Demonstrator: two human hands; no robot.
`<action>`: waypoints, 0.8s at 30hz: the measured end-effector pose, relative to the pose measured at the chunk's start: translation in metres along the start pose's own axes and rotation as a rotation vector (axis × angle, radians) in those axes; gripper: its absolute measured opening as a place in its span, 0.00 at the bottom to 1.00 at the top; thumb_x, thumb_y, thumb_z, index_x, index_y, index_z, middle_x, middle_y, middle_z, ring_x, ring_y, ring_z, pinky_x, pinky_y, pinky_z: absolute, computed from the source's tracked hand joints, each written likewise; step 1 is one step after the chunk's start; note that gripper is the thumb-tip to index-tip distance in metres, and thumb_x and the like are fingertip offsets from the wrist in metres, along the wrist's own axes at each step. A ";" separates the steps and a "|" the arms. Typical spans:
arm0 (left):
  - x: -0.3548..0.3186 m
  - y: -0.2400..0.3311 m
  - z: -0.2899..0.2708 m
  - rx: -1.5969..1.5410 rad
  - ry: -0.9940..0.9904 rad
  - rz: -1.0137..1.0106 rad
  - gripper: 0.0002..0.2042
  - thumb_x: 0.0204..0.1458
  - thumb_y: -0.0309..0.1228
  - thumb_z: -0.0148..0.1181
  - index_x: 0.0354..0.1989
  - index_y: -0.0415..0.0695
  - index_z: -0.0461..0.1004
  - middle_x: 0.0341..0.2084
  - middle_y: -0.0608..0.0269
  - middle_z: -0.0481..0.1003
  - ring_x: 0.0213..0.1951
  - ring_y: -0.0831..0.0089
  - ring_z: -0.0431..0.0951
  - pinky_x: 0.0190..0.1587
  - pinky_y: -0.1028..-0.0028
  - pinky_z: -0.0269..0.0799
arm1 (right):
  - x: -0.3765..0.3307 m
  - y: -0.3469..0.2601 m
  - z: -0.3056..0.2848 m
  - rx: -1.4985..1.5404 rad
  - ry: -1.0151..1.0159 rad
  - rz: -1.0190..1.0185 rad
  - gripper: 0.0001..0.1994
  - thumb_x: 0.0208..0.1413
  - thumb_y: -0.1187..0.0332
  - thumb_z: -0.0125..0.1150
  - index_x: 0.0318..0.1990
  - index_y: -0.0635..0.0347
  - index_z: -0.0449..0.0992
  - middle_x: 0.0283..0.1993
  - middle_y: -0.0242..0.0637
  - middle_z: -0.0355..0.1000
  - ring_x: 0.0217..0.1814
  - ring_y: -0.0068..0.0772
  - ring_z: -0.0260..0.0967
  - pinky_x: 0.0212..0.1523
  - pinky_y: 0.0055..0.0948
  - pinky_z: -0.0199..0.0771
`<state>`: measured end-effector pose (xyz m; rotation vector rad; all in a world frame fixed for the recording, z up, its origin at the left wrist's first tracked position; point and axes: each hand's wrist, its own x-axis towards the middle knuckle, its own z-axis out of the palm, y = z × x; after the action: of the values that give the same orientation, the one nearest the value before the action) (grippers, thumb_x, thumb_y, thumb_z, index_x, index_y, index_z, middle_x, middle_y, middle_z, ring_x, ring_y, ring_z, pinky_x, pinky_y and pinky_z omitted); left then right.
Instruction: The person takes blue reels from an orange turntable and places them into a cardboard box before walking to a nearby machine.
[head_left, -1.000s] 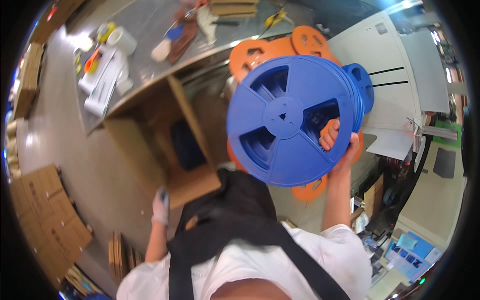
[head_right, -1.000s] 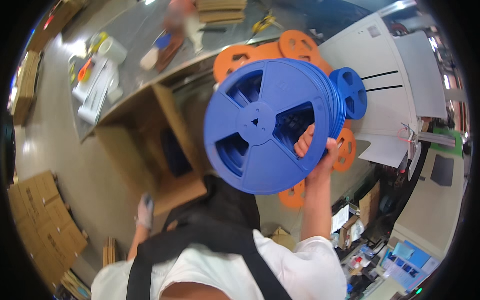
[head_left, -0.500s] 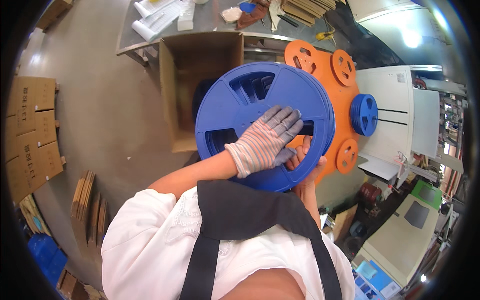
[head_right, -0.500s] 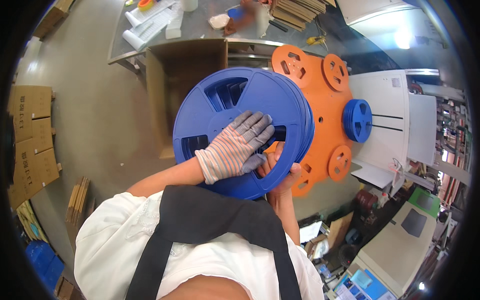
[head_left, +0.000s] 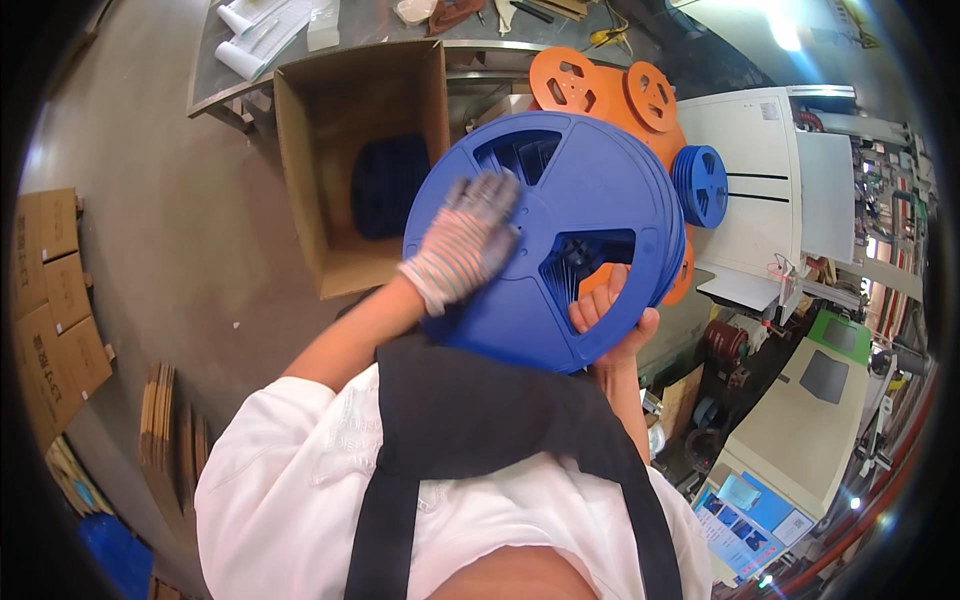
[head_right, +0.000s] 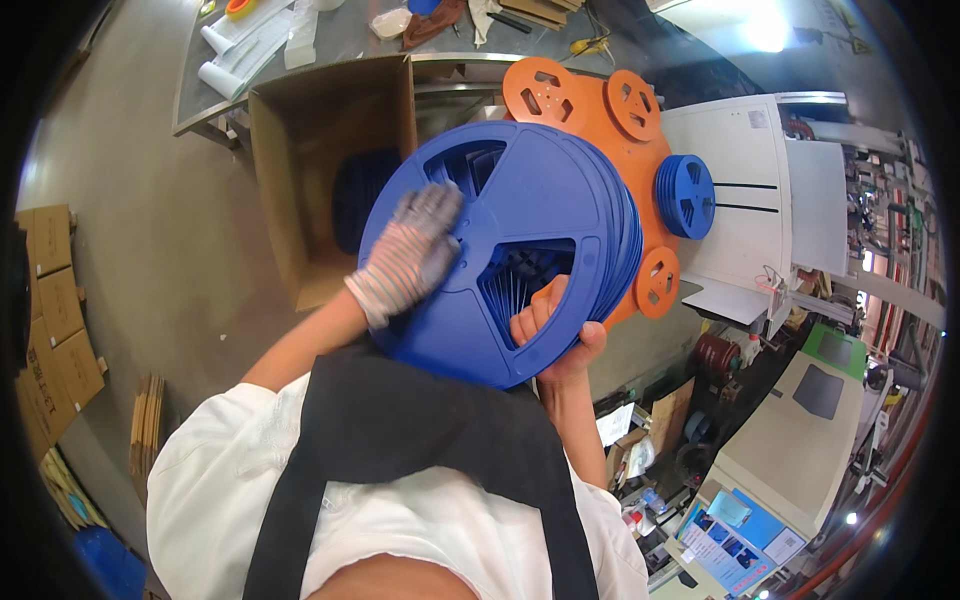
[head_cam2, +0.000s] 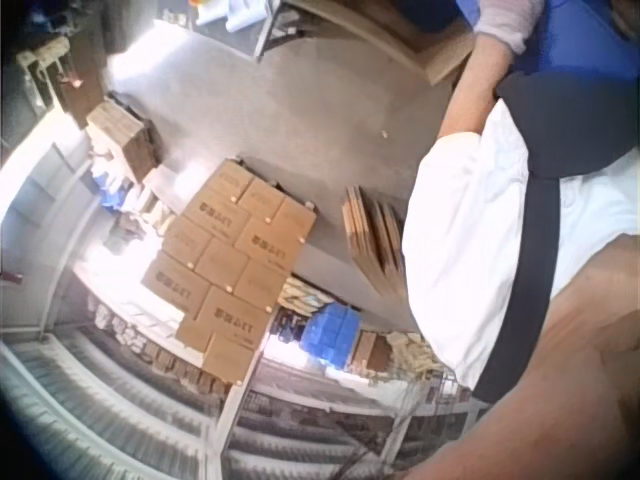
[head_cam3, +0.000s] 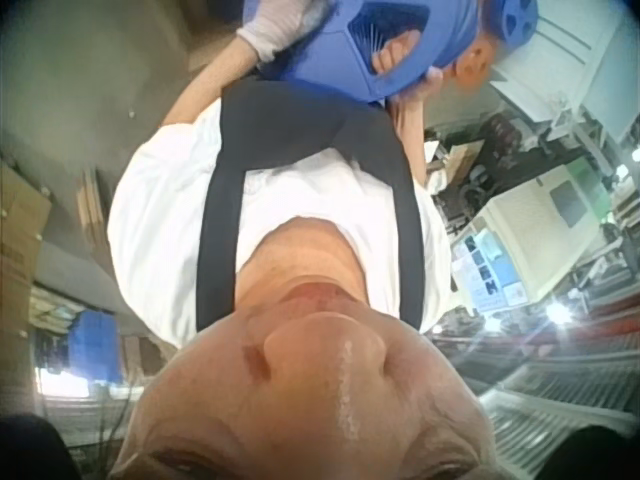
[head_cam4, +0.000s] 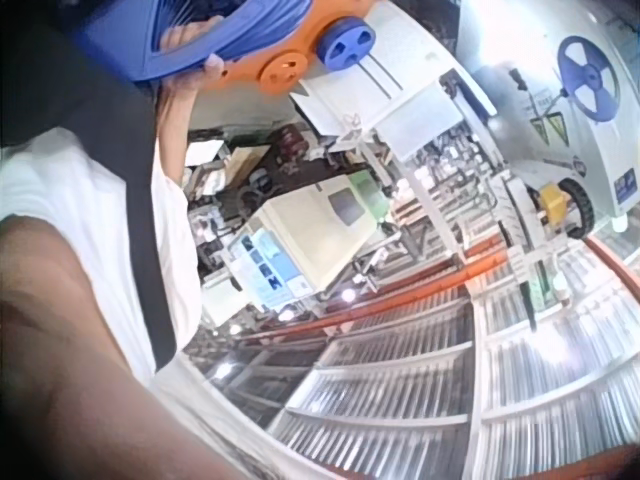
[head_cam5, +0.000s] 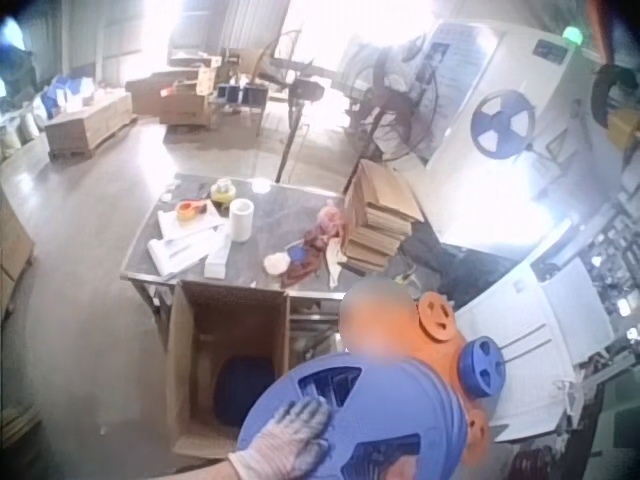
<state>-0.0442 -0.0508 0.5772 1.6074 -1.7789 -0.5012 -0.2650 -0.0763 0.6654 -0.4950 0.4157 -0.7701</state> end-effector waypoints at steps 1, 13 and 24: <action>0.002 0.025 -0.007 -0.028 -0.027 0.098 0.30 0.51 0.40 0.50 0.63 0.39 0.61 0.62 0.47 0.62 0.66 0.52 0.58 0.70 0.54 0.43 | -0.001 0.000 -0.003 0.015 -0.006 -0.001 0.18 0.42 0.55 0.62 0.32 0.56 0.62 0.16 0.28 0.54 0.16 0.24 0.51 0.23 0.28 0.56; -0.067 -0.070 -0.047 0.034 -0.111 0.179 0.29 0.55 0.48 0.49 0.62 0.42 0.64 0.62 0.51 0.62 0.63 0.47 0.61 0.66 0.51 0.51 | 0.015 -0.019 -0.018 0.101 0.068 -0.136 0.19 0.49 0.53 0.63 0.33 0.55 0.61 0.19 0.24 0.50 0.20 0.21 0.47 0.26 0.25 0.52; -0.062 -0.041 -0.069 0.055 -0.291 0.259 0.25 0.42 0.32 0.64 0.53 0.47 0.70 0.50 0.54 0.73 0.55 0.55 0.72 0.53 0.62 0.74 | 0.055 -0.025 0.013 -0.081 0.324 -0.127 0.17 0.58 0.55 0.55 0.41 0.62 0.67 0.28 0.32 0.65 0.31 0.28 0.64 0.36 0.28 0.67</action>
<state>0.0338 0.0137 0.5829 1.3644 -2.1976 -0.5897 -0.2364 -0.1286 0.6806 -0.4761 0.7242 -0.9638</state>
